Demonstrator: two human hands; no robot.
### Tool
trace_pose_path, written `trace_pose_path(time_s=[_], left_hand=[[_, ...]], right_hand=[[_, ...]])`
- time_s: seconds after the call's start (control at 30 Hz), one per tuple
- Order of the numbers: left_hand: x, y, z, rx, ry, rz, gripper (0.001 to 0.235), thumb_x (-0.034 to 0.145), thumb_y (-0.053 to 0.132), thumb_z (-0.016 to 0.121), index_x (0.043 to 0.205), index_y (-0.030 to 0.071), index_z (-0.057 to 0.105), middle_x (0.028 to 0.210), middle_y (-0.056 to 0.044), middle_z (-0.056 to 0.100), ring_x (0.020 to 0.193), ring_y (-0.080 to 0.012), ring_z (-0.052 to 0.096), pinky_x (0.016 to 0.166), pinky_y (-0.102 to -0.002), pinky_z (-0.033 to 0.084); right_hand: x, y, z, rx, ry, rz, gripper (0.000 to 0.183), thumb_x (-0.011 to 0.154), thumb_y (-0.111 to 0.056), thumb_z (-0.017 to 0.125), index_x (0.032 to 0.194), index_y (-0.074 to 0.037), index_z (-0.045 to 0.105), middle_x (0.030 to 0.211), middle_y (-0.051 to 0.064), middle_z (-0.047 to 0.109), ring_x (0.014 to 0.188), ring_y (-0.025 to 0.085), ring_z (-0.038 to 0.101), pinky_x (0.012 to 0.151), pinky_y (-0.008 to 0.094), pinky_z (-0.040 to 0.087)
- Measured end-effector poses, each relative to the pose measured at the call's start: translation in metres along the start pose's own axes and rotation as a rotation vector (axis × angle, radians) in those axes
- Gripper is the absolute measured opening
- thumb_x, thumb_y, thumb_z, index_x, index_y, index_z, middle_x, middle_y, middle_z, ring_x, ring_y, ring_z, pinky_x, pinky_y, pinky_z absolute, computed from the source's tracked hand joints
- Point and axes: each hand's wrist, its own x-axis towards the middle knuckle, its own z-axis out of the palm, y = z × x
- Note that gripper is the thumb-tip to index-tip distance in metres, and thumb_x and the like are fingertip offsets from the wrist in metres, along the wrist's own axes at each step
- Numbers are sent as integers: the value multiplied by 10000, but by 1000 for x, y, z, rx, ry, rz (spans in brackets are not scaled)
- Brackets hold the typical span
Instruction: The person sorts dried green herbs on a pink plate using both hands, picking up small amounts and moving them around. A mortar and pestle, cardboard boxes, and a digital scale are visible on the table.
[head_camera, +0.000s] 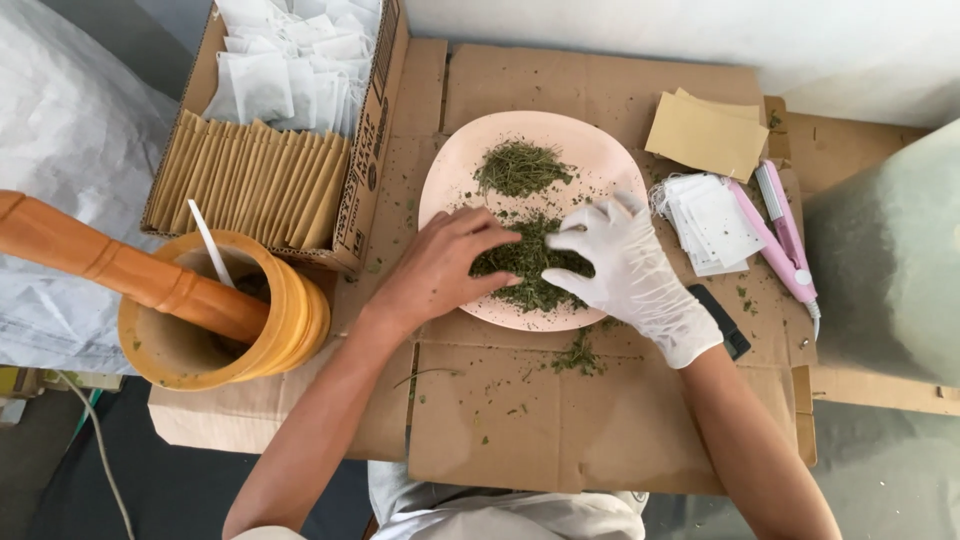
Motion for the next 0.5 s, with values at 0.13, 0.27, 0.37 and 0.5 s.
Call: trace_pose_path(time_s=[0.13,0.27,0.37,0.5], left_hand=[[9,-39,43,30,129,158,166,969,130,820,1124,74,805,1044,-104,717,1009,-305,713,875,-426,538],[11,-43,47,25,242,248,31,990,90,791,982,97,762,954,-55,668,930,-277,695,789,-387,524],[10,-41,48,13,270,274,54,987,96,799,960,105,753,938,-51,664,916,-276,687,761,-389,516],[11,-39,46,35,279,286,34,989,86,791,967,112,783,942,-40,682,901,-247,689,754,-368,516]], right_hand=[[-7,4,17,-69,112,-99,168,958,-417,807,1052,-290,751,1090,-47,695,1121,203,660,1192,531,389],[-3,2,1,-12,100,-72,76,1010,-286,755,1075,-258,782,1059,-30,722,1082,212,688,1196,532,384],[-4,4,-5,-29,77,-44,177,1004,-287,739,1175,-264,781,1105,-7,730,1109,239,692,1184,535,402],[10,-19,-31,-10,-100,36,409,1023,-498,674,1310,-231,790,1227,92,743,1187,314,688,1210,604,387]])
